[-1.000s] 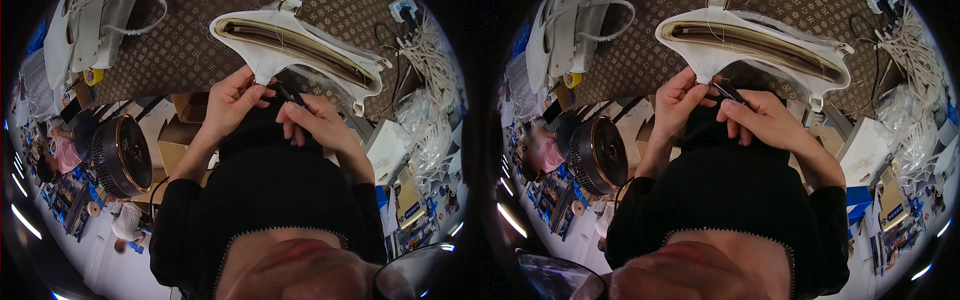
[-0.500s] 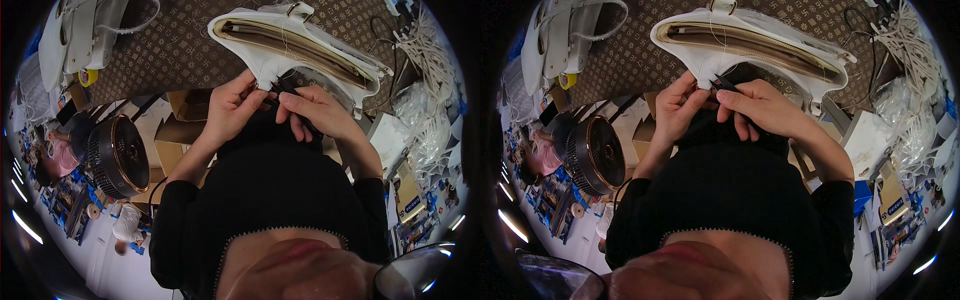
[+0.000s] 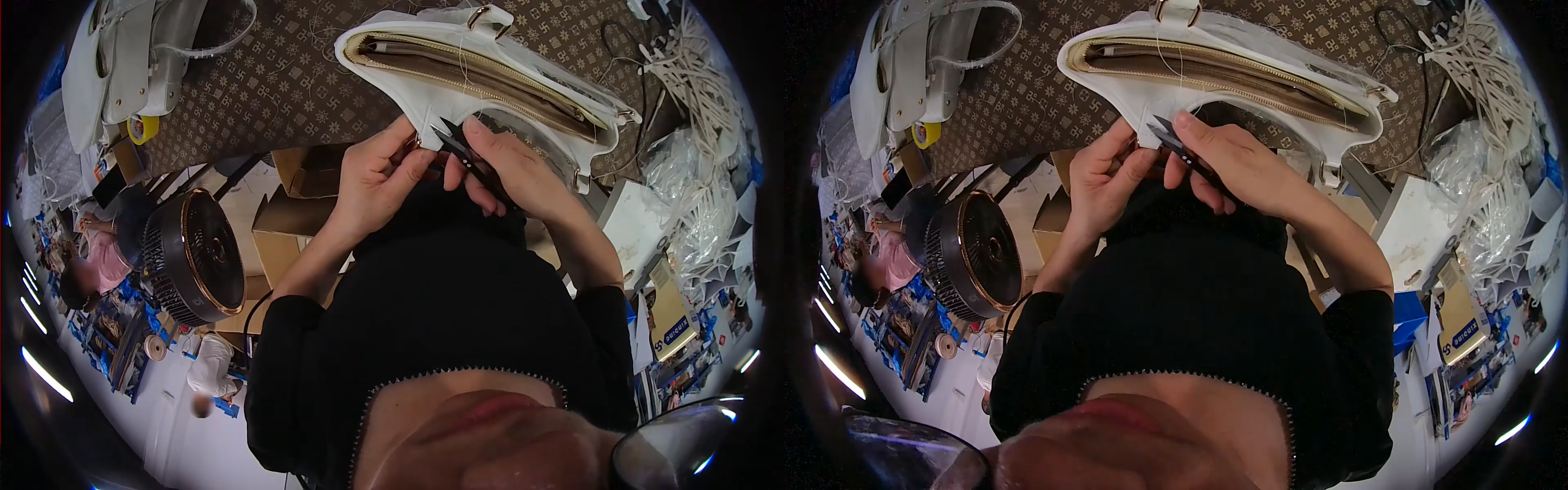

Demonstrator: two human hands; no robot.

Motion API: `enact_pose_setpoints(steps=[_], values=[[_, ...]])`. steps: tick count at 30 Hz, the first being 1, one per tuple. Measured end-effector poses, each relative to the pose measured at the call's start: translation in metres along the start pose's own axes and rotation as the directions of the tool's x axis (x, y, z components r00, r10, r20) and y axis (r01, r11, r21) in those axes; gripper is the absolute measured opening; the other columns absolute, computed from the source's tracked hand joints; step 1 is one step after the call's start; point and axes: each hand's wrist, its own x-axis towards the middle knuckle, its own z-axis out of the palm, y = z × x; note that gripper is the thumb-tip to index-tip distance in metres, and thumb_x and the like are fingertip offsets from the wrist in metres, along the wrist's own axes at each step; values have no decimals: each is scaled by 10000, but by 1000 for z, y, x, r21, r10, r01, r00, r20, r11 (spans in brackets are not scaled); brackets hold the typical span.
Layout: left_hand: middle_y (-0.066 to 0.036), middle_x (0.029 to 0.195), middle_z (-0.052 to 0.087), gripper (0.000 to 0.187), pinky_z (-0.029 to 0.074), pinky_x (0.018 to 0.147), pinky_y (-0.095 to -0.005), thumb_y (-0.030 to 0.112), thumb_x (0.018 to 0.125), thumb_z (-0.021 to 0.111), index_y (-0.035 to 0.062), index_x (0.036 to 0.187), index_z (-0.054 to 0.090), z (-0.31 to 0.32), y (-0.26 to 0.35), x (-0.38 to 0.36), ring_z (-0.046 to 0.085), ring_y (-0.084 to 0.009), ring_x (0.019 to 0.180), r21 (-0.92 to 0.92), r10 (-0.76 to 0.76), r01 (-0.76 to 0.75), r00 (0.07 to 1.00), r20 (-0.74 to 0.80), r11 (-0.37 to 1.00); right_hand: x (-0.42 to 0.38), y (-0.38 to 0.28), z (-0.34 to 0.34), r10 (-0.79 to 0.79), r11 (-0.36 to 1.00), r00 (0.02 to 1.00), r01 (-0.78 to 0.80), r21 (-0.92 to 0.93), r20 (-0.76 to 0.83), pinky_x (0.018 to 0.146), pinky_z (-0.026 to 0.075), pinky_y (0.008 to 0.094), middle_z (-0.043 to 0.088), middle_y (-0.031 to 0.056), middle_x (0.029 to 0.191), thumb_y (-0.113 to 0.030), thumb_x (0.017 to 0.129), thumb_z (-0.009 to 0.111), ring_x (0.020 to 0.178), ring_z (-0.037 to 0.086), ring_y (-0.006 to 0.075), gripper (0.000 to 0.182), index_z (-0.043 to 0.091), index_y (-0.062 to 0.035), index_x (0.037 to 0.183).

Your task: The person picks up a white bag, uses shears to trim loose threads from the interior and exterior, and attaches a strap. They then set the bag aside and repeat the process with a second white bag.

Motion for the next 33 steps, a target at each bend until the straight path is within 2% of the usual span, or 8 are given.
enact_pose_setpoints(steps=[10, 13, 15, 16, 19, 20, 22, 33], values=[[-49, 957, 613, 335, 511, 690, -223, 38, 873, 518, 17, 1206, 487, -1, -2, -1, 591, -96, 846, 9, -28, 28, 1000, 1, 1000, 4, 7, 2, 4, 999, 1000, -3, 40, -4, 417, 335, 216, 330, -41, 456, -544, 904, 305, 406, 322, 64, 542, 442, -91, 638], [-67, 1003, 610, 357, 516, 690, -228, 44, 874, 516, 20, 1228, 468, -1, 0, -2, 603, -122, 861, -45, -80, 80, 997, -7, 996, -1, 10, -3, -56, 970, 998, 49, 239, 21, 424, 353, 225, 326, -45, 459, -527, 907, 324, 408, 314, 57, 526, 476, -77, 680], [-77, 1029, 606, 369, 519, 690, -232, 48, 876, 515, 22, 1240, 457, -2, 0, -1, 608, -136, 869, -81, -108, 107, 994, -3, 991, -3, 14, -1, -199, 957, 939, 248, 151, -280, 422, 373, 231, 293, -34, 456, -514, 923, 276, 380, 280, 59, 535, 484, -54, 744], [-85, 1045, 601, 377, 520, 694, -234, 54, 878, 515, 20, 1247, 449, -4, -1, -1, 608, -142, 872, -76, -100, 101, 995, 7, 992, -3, 15, 0, -200, 957, 939, 249, 149, -281, 422, 373, 231, 293, -34, 456, -514, 923, 276, 380, 280, 59, 535, 484, -54, 744], [-96, 1060, 595, 383, 520, 702, -237, 66, 881, 515, 15, 1254, 440, -5, -1, -2, 608, -150, 877, -79, -99, 100, 995, 18, 992, 1, 17, 6, -393, 918, 799, 370, -142, -455, 422, 352, 186, 417, -27, 538, -366, 909, 470, 423, 373, 37, 362, 556, -14, 912], [-100, 1059, 595, 383, 520, 705, -239, 72, 883, 516, 13, 1253, 440, -5, -1, -2, 608, -152, 877, -86, -105, 106, 994, 19, 991, 3, 16, 4, -394, 917, 798, 372, -142, -456, 422, 352, 186, 417, -27, 538, -366, 909, 470, 423, 373, 37, 362, 556, -14, 912], [-101, 1060, 594, 384, 519, 709, -240, 73, 884, 514, 14, 1255, 438, -4, 0, -2, 607, -151, 880, -75, -102, 103, 995, 20, 992, 11, 15, -1, -371, 925, 832, 373, -79, -412, 448, 356, 169, 571, -14, 772, -262, 863, 584, 542, 450, 14, 271, 579, -33, 1009], [-105, 1063, 592, 376, 519, 716, -244, 63, 889, 498, 9, 1256, 435, -4, 1, -3, 604, -148, 882, -39, -91, 92, 995, 29, 995, 28, 15, 3, -434, 897, 779, 422, -134, -452, 432, 361, 173, 553, -31, 671, -255, 857, 596, 521, 452, 22, 216, 598, -44, 901]])
